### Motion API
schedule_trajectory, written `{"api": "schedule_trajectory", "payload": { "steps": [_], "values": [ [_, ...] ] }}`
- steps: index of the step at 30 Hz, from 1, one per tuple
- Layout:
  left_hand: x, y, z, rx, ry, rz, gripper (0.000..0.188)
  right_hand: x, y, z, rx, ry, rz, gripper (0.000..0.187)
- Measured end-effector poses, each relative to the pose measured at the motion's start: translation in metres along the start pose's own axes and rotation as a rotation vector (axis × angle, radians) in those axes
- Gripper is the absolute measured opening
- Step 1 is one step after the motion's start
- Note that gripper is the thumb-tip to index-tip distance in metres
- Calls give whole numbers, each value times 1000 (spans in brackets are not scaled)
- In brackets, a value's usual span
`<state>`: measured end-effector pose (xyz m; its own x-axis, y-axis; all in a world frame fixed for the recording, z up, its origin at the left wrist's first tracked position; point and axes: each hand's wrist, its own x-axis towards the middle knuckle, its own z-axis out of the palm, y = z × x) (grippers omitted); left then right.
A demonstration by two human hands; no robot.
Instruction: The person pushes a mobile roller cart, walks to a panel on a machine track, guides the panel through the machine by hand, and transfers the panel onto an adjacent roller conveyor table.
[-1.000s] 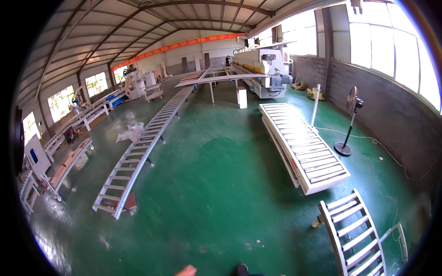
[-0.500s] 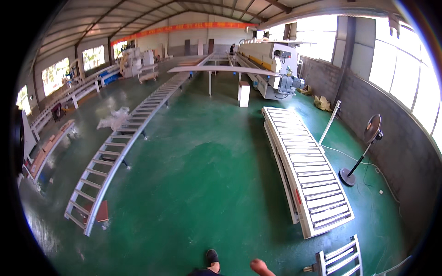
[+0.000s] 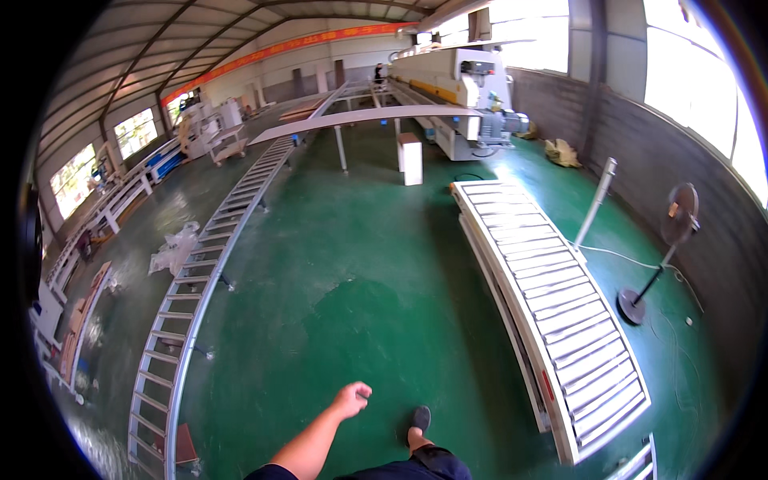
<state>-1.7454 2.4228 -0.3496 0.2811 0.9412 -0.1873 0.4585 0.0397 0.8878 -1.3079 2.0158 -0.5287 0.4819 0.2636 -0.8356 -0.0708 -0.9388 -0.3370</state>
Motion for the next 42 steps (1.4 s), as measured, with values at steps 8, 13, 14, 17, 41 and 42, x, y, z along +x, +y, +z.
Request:
{"api": "schedule_trajectory", "payload": {
  "steps": [8,13,14,17,41,42],
  "values": [
    [115,-108,-31,273,-284,-705,18,131,-564,20,-370,219,-650,17],
    [273,-89,-61,193,-225,-894,19,147,-880,64,-6,-11,-857,15],
    [317,-87,-66,177,-220,-908,20,163,-921,75,46,-102,-868,19],
    [487,-77,-77,168,-219,-850,22,213,-1010,96,-189,-116,-886,24],
    [1507,56,-233,274,-575,-1051,35,623,-1818,33,-416,196,-614,13],
    [1506,62,-247,136,-393,-1095,34,616,-1892,36,-350,195,-687,15]
  ]
}}
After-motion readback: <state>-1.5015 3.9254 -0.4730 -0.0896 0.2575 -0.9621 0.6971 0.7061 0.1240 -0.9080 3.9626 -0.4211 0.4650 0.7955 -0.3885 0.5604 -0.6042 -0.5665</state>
